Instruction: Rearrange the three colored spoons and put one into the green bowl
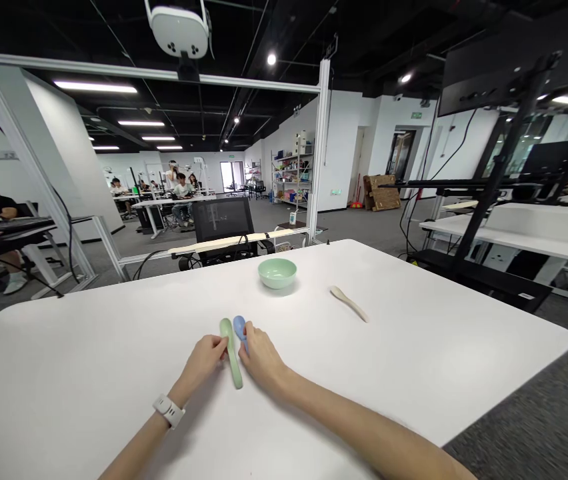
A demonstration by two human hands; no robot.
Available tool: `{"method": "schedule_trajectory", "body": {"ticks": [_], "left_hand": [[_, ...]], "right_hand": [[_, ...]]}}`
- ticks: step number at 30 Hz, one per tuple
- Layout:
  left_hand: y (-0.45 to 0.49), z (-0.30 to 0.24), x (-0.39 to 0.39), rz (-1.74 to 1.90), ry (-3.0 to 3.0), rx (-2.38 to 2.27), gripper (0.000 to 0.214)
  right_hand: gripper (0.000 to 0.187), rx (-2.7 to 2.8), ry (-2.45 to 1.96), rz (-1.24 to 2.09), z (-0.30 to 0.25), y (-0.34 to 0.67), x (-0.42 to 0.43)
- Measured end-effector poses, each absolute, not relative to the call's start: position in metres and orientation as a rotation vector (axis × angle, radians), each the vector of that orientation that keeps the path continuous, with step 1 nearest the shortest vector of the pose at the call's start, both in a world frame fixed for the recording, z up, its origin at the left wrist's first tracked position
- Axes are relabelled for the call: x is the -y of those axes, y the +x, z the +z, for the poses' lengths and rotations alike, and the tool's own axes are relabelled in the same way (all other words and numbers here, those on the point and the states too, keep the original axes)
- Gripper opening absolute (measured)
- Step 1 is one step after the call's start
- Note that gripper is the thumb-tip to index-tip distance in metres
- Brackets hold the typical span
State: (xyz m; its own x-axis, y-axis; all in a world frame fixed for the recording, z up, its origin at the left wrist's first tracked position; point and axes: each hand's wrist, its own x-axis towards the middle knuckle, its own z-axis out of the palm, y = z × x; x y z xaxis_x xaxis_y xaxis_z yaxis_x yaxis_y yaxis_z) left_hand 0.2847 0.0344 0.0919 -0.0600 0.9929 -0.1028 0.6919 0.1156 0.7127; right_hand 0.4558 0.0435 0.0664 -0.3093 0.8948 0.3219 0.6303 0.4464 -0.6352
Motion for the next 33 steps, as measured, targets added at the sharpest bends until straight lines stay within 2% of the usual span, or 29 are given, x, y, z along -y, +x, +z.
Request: {"method": "schedule_trajectory", "body": {"ticks": [4, 12, 33], "left_hand": [[0.304, 0.094, -0.04, 0.506, 1.702, -1.943, 0.036], [0.326, 0.1, -0.044, 0.383, 1.772, -2.039, 0.043], [0.334, 0.105, -0.039, 0.356, 1.84, -2.078, 0.052]], "right_hand": [[0.016, 1.981, -1.346, 0.536, 0.075, 0.496, -0.055], [0.014, 1.876, -1.546, 0.476, 0.079, 0.591, -0.075], [0.014, 1.852, -1.574, 0.506, 0.066, 0.591, -0.077]]}}
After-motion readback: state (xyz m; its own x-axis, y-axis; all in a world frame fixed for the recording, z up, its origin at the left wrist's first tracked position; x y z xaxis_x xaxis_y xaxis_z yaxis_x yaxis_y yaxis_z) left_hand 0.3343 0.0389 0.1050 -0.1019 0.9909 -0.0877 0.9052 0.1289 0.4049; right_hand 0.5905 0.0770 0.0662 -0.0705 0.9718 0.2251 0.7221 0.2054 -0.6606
